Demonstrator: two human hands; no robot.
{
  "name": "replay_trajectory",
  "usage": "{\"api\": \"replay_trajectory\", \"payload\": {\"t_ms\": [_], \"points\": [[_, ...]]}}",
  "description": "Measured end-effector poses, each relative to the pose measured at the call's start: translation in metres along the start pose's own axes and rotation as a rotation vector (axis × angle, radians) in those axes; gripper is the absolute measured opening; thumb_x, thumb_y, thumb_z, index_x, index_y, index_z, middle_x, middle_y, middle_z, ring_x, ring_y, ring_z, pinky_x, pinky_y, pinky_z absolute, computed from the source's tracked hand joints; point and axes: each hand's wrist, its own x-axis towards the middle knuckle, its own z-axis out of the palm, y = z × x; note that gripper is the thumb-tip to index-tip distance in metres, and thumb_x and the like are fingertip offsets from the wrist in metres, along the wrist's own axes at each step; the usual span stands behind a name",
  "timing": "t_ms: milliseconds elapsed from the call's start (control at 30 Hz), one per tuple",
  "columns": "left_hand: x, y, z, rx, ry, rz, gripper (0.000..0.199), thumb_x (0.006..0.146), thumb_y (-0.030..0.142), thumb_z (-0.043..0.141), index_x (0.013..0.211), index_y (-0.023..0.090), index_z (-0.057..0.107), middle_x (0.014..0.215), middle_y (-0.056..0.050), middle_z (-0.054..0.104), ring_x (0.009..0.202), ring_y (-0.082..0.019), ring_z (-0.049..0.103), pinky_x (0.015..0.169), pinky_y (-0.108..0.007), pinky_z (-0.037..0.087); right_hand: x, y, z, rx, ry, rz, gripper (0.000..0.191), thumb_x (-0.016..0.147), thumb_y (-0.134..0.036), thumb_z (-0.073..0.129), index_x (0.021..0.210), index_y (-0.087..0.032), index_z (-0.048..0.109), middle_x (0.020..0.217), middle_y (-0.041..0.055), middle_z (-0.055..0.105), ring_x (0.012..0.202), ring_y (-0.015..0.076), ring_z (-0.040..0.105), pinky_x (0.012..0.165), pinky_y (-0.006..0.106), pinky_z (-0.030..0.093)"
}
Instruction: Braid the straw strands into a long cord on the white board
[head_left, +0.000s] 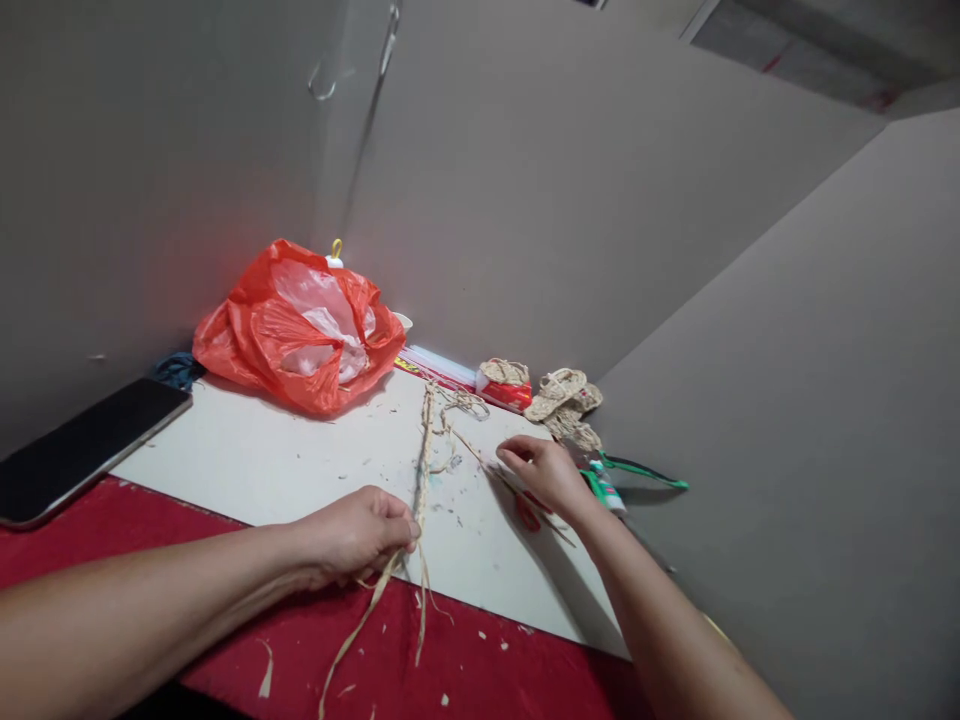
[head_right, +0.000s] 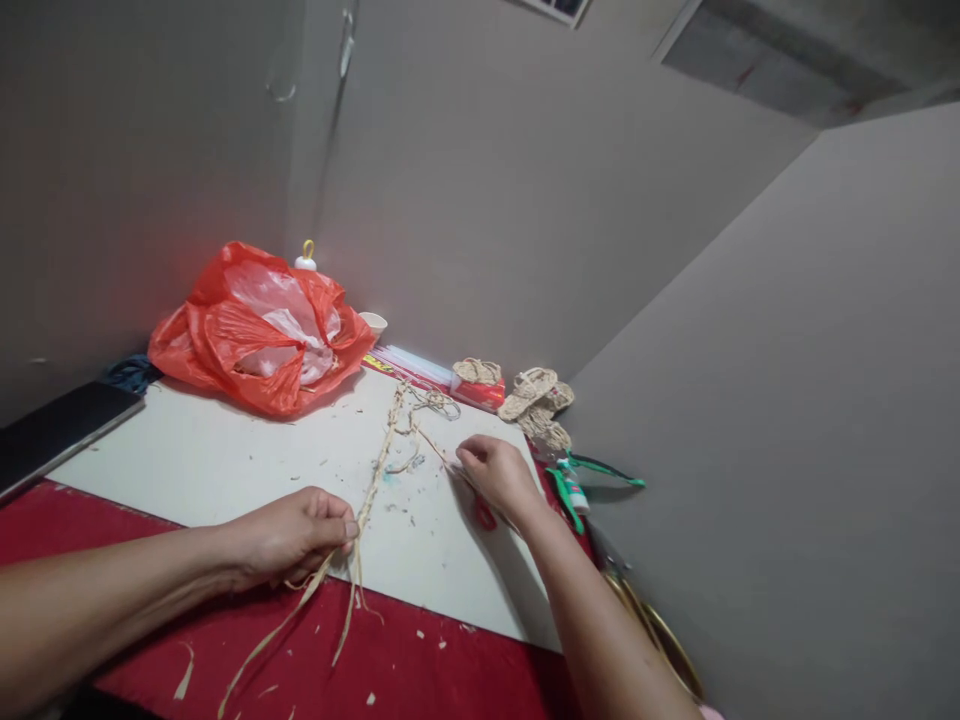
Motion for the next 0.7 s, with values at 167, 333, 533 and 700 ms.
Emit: {"api": "replay_trajectory", "payload": {"t_ms": [167, 333, 533, 700], "points": [[-0.001, 0.0, 0.0, -0.033, 0.009, 0.003, 0.017, 0.071, 0.033, 0.053, 0.062, 0.019, 0.048, 0.032, 0.01, 0.033, 0.027, -0.006, 0.022, 0.031, -0.019, 0.017, 0.027, -0.043, 0.02, 0.129, 0.014, -0.134, 0.025, 0.079, -0.028, 0.047, 0.078, -0.015, 0.069, 0.075, 0.006, 0.07, 0.068, 0.0188, 0.06, 0.063, 0.026, 0.041], [0.002, -0.002, 0.002, -0.015, 0.078, 0.009, 0.012, 0.067, 0.026, 0.052, 0.058, 0.019, 0.051, 0.031, 0.008, 0.035, 0.025, -0.007, 0.025, 0.03, -0.019, 0.019, 0.072, -0.106, 0.037, 0.187, -0.026, -0.257, 0.022, 0.082, -0.024, 0.049, 0.083, -0.016, 0.069, 0.081, 0.0049, 0.07, 0.076, 0.0176, 0.062, 0.07, 0.026, 0.043], [0.006, -0.002, 0.003, 0.031, 0.177, -0.066, 0.011, 0.065, 0.022, 0.055, 0.055, 0.017, 0.056, 0.033, 0.006, 0.04, 0.028, -0.007, 0.029, 0.033, -0.021, 0.02, 0.137, -0.18, 0.064, 0.136, -0.114, -0.19, 0.022, 0.088, -0.03, 0.055, 0.101, -0.014, 0.062, 0.101, 0.0058, 0.064, 0.088, 0.0186, 0.061, 0.078, 0.037, 0.05], [0.015, -0.009, -0.008, 0.161, 0.173, -0.062, 0.007, 0.064, 0.019, 0.061, 0.058, 0.016, 0.06, 0.041, 0.008, 0.041, 0.036, -0.005, 0.03, 0.041, -0.02, 0.023, 0.162, -0.209, 0.087, 0.162, -0.193, -0.059, 0.03, 0.089, -0.03, 0.053, 0.116, -0.017, 0.055, 0.116, 0.0087, 0.057, 0.096, 0.0203, 0.059, 0.08, 0.04, 0.051]]}}
